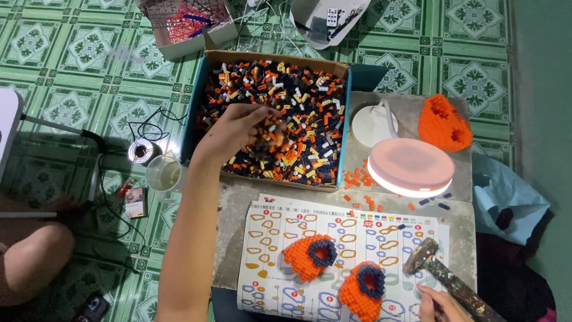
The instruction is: Assembling a 3D model of shoes using small interlocking plastic blocks and a small hammer while following a diagram.
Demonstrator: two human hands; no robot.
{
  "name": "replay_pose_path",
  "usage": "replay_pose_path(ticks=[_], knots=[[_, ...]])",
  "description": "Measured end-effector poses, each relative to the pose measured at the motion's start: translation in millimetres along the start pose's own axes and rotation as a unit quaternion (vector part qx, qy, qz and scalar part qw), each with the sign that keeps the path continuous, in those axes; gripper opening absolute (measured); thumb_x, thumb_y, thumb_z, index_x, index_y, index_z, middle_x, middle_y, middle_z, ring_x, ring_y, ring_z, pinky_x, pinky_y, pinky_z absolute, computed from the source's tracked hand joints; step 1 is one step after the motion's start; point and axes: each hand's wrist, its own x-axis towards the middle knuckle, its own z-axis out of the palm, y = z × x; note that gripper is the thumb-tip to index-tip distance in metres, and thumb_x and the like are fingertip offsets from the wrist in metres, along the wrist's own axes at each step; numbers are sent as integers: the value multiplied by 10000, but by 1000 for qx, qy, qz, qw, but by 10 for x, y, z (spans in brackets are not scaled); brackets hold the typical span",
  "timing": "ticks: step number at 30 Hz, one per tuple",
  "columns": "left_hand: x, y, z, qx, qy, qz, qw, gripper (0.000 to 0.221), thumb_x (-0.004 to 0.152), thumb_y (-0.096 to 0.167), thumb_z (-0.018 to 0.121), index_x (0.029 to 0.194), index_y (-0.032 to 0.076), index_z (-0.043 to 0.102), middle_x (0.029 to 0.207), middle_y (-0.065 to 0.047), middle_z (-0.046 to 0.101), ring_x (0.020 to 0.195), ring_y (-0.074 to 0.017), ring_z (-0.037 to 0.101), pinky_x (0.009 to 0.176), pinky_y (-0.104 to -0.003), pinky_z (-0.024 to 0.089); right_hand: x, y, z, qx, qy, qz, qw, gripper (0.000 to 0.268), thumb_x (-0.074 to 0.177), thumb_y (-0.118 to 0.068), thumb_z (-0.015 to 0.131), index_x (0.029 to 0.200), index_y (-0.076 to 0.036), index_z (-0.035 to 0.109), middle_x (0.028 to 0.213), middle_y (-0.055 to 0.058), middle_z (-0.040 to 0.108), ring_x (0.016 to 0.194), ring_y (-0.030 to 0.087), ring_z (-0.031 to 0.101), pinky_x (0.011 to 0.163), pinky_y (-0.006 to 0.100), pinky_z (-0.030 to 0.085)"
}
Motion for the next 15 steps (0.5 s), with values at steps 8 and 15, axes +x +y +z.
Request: replay_pose_path(ticks=[8,15], knots=[[56,-112,-70,-117,-59,10,991,405,1165,192,534,1323,-118,740,1222,-282,841,923,-349,854,800,-399,736,47,-160,-36,-4,-1,-10,1000,161,944,50,750,1058,4,854,733,152,786,556,165,689,522,265,571],[30,-162,-94,-124,-91,30,988,427,1165,208,530,1400,-78,741,1235,-243,847,927,-288,846,823,-394,719,66,-65,-48,-23,-16,-1,1000,163,943,14,755,1063,-6,863,719,151,783,504,155,642,484,258,517]])
